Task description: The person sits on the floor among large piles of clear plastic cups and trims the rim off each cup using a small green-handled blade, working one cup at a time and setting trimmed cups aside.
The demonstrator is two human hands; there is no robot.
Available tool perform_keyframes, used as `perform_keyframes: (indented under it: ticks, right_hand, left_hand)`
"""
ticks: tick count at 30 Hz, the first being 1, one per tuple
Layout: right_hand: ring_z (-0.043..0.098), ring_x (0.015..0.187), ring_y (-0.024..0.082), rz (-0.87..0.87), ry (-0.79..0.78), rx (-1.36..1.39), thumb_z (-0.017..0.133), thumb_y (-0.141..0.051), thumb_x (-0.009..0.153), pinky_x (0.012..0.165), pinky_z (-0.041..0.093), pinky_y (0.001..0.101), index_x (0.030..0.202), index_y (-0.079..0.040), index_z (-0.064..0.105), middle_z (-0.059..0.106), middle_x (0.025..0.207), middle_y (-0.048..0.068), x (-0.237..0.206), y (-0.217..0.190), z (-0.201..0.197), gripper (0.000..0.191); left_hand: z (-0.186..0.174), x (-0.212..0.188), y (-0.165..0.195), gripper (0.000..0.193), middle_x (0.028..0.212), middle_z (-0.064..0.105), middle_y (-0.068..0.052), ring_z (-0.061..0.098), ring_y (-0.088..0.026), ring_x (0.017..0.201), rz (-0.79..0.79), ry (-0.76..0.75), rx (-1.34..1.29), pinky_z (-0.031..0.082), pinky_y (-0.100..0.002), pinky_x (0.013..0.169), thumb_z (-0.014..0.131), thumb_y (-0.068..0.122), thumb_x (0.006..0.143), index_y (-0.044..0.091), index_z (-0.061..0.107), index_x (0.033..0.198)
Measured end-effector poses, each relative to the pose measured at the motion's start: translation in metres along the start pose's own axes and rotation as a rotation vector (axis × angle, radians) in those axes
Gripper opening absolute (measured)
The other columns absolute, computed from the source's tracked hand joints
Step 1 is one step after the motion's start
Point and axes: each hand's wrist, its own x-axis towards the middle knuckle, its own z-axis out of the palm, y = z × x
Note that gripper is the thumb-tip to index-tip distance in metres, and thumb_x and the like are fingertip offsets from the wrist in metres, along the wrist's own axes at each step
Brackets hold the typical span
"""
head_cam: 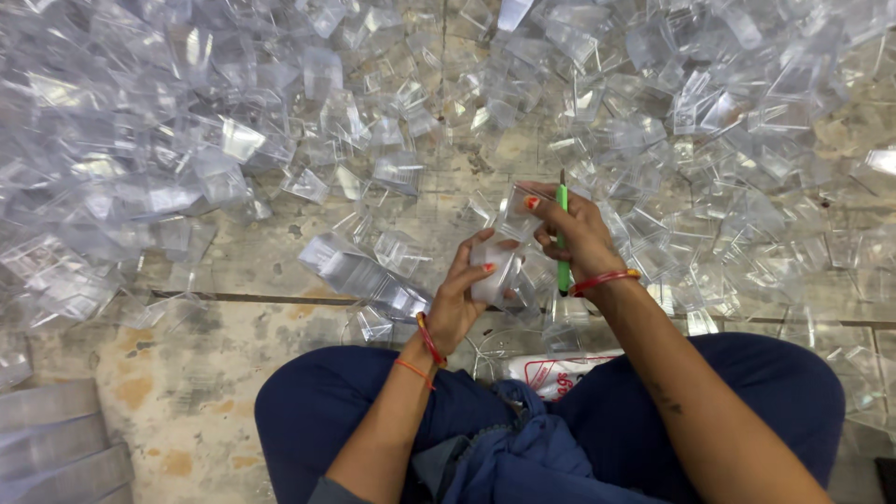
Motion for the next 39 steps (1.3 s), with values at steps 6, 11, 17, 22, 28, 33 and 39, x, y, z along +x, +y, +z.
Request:
perform_keyframes:
  ticks: [6,11,17,22,28,33,39]
  right_hand:
    - [0.048,0.053,0.003,-0.01,-0.06,0.147,0.069,-0.02,0.092,0.041,0.029,0.0181,0.139,-0.002,0.056,0.069,0.105,0.006,0.009,0.003,0.005,0.052]
    - [0.047,0.049,0.004,0.008,-0.02,0.085,0.068,-0.025,0.092,0.04,0.031,0.0198,0.139,-0.004,0.052,0.072,0.108,0.006,0.014,0.008,0.012,0.054]
    - [0.042,0.048,0.003,0.066,-0.074,0.025,0.069,-0.025,0.094,0.041,0.028,0.0213,0.14,-0.007,0.055,0.058,0.075,-0.001,0.01,0.013,0.016,0.052]
    - [0.036,0.042,0.003,0.082,-0.092,-0.007,0.07,-0.025,0.093,0.04,0.024,0.0226,0.138,-0.008,0.058,0.045,0.055,-0.005,0.007,0.014,0.015,0.05]
    - [0.038,0.043,0.003,0.091,-0.089,-0.022,0.069,-0.022,0.092,0.04,0.025,0.0226,0.139,-0.008,0.058,0.047,0.054,-0.005,0.01,0.015,0.013,0.05]
    - [0.038,0.043,0.003,0.077,-0.101,-0.02,0.068,-0.022,0.093,0.04,0.025,0.022,0.14,-0.008,0.058,0.047,0.055,-0.006,0.012,0.018,0.012,0.049]
    - [0.038,0.044,0.002,0.087,-0.103,-0.028,0.068,-0.022,0.093,0.041,0.026,0.0215,0.14,-0.008,0.057,0.045,0.055,-0.007,0.012,0.017,0.013,0.05]
  left_hand:
    - [-0.005,0.016,0.013,0.052,0.14,0.058,-0.015,0.063,-0.025,0.128,0.016,-0.083,0.002,0.057,-0.042,0.095,0.059,0.01,0.099,0.009,0.04,0.147]
    - [-0.008,0.018,0.011,0.052,0.138,0.057,-0.012,0.062,-0.023,0.123,0.016,-0.068,-0.012,0.057,-0.043,0.096,0.056,0.016,0.099,0.011,0.04,0.148]
    - [-0.015,0.011,0.002,0.053,0.139,0.057,-0.017,0.061,-0.026,0.121,0.021,-0.085,-0.106,0.054,-0.046,0.098,0.044,0.03,0.099,0.012,0.04,0.149]
    - [-0.016,0.012,-0.002,0.052,0.141,0.056,-0.014,0.06,-0.025,0.122,0.032,-0.062,-0.083,0.054,-0.047,0.097,0.044,0.03,0.098,0.012,0.041,0.146]
    - [-0.016,0.015,-0.003,0.051,0.138,0.058,-0.013,0.061,-0.024,0.12,0.009,-0.026,-0.057,0.054,-0.046,0.097,0.044,0.031,0.097,0.013,0.041,0.145]
    - [-0.02,0.017,-0.005,0.052,0.133,0.059,-0.013,0.061,-0.024,0.116,0.014,-0.037,-0.056,0.054,-0.046,0.096,0.045,0.031,0.098,0.012,0.042,0.146]
    - [-0.017,0.018,-0.005,0.053,0.133,0.06,-0.008,0.063,-0.021,0.115,0.004,-0.001,-0.06,0.055,-0.045,0.095,0.046,0.03,0.093,0.014,0.041,0.143]
